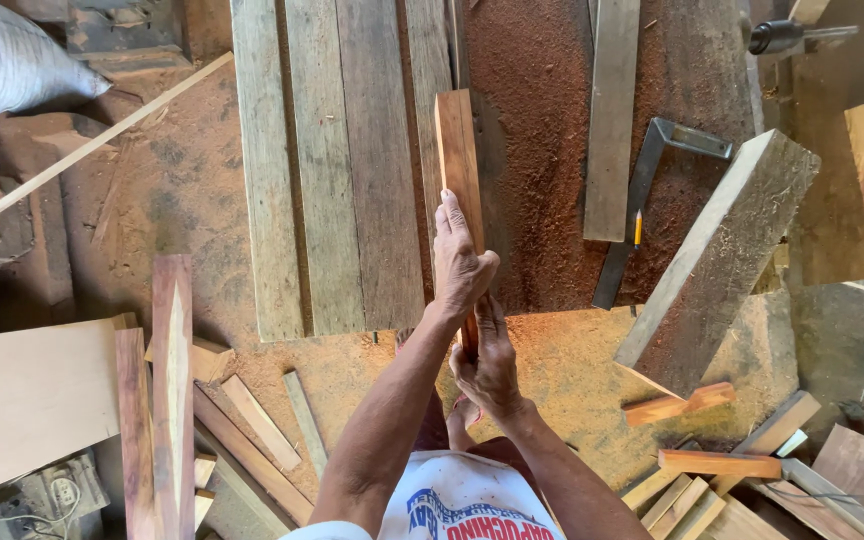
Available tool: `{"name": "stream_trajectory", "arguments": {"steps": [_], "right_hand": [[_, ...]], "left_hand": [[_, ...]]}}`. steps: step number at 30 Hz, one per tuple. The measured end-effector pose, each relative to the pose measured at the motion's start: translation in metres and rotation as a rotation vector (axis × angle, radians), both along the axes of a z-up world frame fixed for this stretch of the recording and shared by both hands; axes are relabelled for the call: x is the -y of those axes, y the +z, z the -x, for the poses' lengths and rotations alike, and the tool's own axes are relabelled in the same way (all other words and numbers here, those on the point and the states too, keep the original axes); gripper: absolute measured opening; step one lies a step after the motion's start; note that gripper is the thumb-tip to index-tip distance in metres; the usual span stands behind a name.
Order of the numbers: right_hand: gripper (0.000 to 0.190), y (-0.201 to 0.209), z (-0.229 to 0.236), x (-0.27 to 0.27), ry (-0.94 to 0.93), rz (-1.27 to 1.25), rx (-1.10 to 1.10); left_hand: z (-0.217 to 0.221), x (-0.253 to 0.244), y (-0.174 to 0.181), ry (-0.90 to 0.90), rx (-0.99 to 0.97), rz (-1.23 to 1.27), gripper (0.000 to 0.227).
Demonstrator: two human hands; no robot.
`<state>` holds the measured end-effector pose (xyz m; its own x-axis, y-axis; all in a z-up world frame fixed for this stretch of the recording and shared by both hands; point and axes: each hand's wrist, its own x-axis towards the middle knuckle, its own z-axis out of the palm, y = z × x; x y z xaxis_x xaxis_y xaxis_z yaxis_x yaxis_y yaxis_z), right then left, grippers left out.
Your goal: Measuring and marking wooden frame parts for furniture reupholstery reconstruction.
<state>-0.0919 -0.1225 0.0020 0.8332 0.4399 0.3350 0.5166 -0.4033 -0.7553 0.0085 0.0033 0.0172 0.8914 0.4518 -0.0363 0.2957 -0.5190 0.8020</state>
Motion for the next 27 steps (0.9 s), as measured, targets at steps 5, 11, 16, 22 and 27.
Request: {"name": "stream_trajectory", "arguments": {"steps": [5, 11, 16, 22, 27], "right_hand": [[0.072, -0.004, -0.005, -0.003, -0.003, -0.017, -0.009], [0.072, -0.007, -0.011, -0.006, -0.019, 0.004, -0.015], [0.07, -0.008, -0.015, -0.009, -0.03, -0.007, -0.031], [0.07, -0.004, -0.021, -0.013, -0.016, 0.01, 0.047], [0.072, -0.001, -0.027, -0.016, -0.05, -0.011, -0.021]], "left_hand": [[-0.003, -0.003, -0.016, -0.012, 0.078, -0.058, 0.111], [-0.011, -0.007, -0.01, -0.016, -0.001, -0.025, 0.112], [-0.016, -0.009, -0.007, -0.009, 0.021, -0.033, 0.112], [-0.02, -0.012, -0.009, -0.018, 0.072, -0.041, 0.11], [-0.026, -0.014, -0.006, -0.004, 0.031, -0.026, 0.11]]}}
